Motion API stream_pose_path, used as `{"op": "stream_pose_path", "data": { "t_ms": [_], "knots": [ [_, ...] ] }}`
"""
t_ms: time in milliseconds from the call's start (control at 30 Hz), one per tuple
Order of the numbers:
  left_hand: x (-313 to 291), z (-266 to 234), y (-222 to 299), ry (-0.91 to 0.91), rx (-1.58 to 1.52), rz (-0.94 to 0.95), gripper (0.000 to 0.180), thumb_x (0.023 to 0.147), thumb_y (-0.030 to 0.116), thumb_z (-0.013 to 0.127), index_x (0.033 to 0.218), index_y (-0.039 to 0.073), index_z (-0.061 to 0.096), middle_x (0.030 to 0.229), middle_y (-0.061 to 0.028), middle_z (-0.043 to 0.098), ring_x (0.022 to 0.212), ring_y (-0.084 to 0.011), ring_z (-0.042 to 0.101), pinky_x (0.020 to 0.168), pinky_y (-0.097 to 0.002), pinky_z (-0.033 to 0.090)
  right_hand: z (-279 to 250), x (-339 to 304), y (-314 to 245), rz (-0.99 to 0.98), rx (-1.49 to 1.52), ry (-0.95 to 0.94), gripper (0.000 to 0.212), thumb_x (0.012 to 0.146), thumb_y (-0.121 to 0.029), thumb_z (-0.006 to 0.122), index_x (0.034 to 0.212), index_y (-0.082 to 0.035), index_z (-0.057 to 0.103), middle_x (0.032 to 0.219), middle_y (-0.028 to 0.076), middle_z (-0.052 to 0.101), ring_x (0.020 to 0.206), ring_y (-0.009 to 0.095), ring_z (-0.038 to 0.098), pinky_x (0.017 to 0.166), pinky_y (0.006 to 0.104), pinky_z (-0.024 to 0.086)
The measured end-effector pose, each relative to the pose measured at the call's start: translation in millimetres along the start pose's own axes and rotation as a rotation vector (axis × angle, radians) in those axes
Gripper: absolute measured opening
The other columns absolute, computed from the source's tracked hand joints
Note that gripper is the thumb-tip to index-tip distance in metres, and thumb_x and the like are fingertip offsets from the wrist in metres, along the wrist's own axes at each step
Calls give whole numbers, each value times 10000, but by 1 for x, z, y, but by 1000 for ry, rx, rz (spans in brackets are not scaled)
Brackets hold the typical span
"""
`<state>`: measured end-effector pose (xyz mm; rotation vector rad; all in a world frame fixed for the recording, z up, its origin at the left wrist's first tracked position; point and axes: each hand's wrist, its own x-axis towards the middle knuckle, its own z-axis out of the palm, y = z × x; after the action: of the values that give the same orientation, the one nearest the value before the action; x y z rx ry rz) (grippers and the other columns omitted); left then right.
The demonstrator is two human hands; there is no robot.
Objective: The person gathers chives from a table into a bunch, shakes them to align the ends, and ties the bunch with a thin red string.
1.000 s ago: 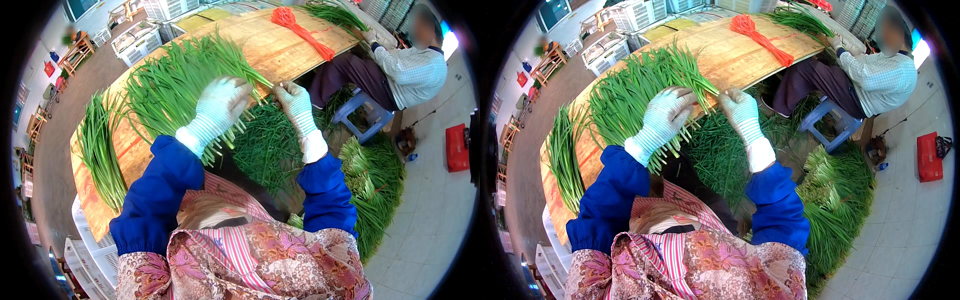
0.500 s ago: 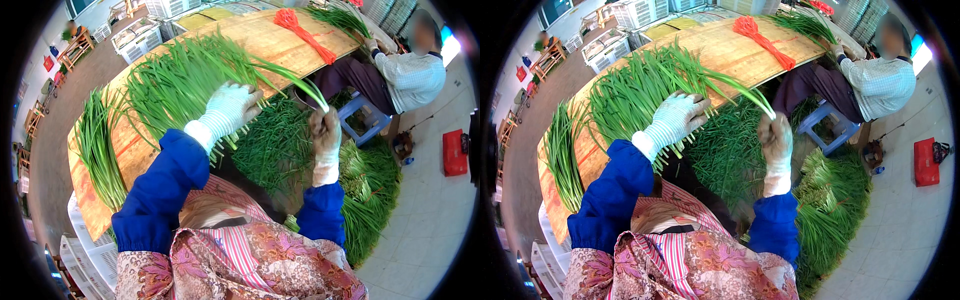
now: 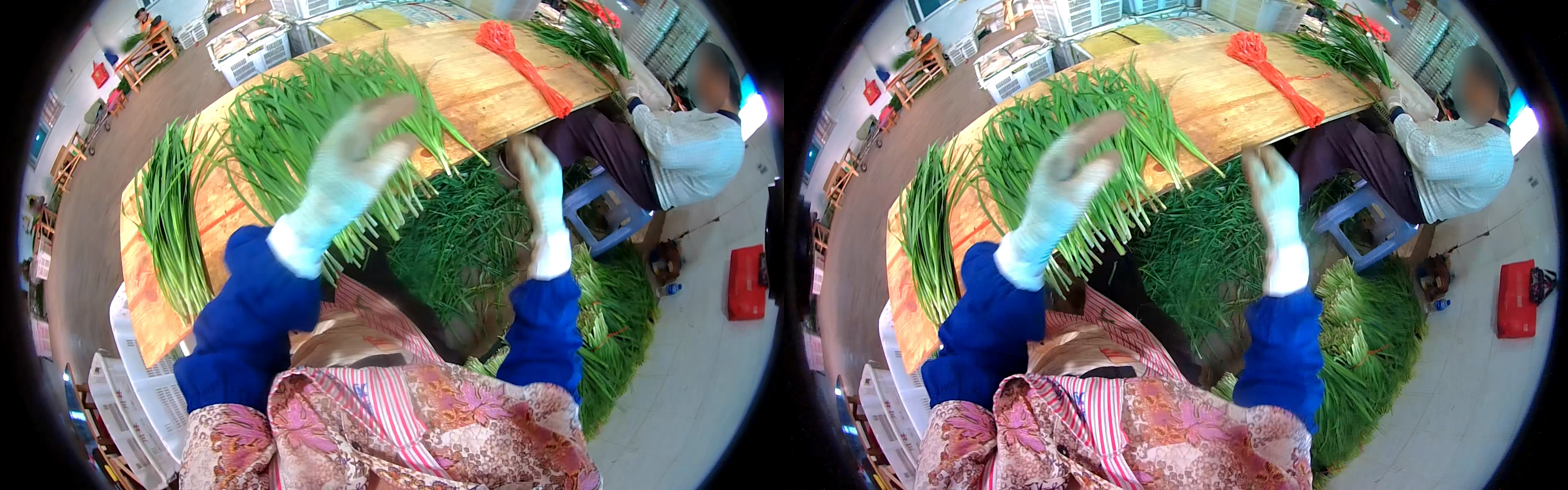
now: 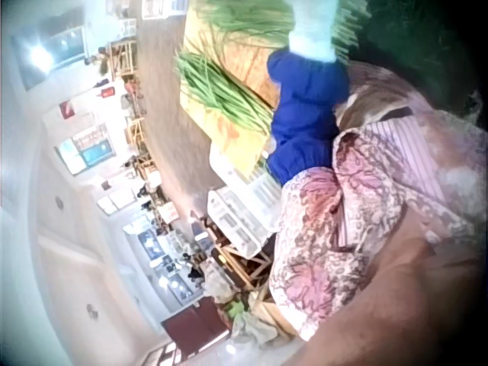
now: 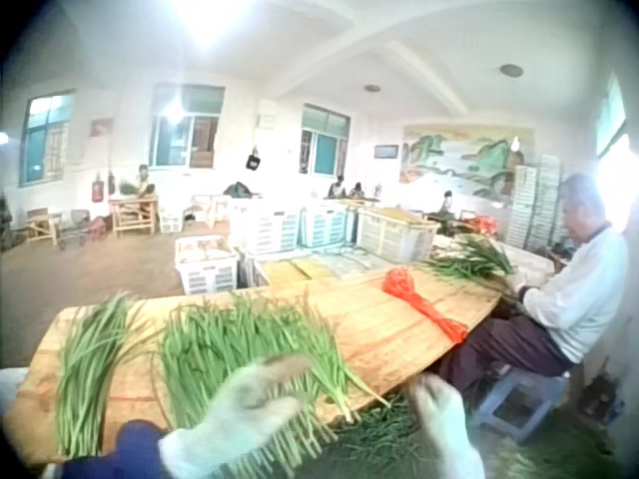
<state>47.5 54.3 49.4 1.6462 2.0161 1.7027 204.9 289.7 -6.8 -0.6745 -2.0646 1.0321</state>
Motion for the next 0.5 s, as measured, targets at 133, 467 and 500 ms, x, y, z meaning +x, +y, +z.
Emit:
{"op": "stream_pose_path", "data": {
  "t_ms": [133,467,500],
  "knots": [
    [-52,-34,20,419,-313,-325,498,857,103,537,1319,-38,418,1277,-135,503,1197,-210,450,1018,-312,336,33,82,-21,-54,-374,-191,685,844,-550,498,1213,26,524,1159,249,572,1129,337,533,948,377,406],
    [-96,-59,-36,414,-814,-656,357,887,279,570,1152,47,513,1156,-39,557,1050,-181,497,870,-280,416,150,23,-89,-288,-635,-350,701,790,-591,564,1018,72,573,944,248,619,928,360,598,815,434,474],
    [-80,-47,-39,440,-768,-717,417,881,301,580,1192,33,510,1225,-60,546,1062,-185,517,885,-300,415,153,9,-94,-342,-613,-350,713,793,-569,576,1047,96,540,945,237,613,937,358,588,805,436,474]
  ]
}}
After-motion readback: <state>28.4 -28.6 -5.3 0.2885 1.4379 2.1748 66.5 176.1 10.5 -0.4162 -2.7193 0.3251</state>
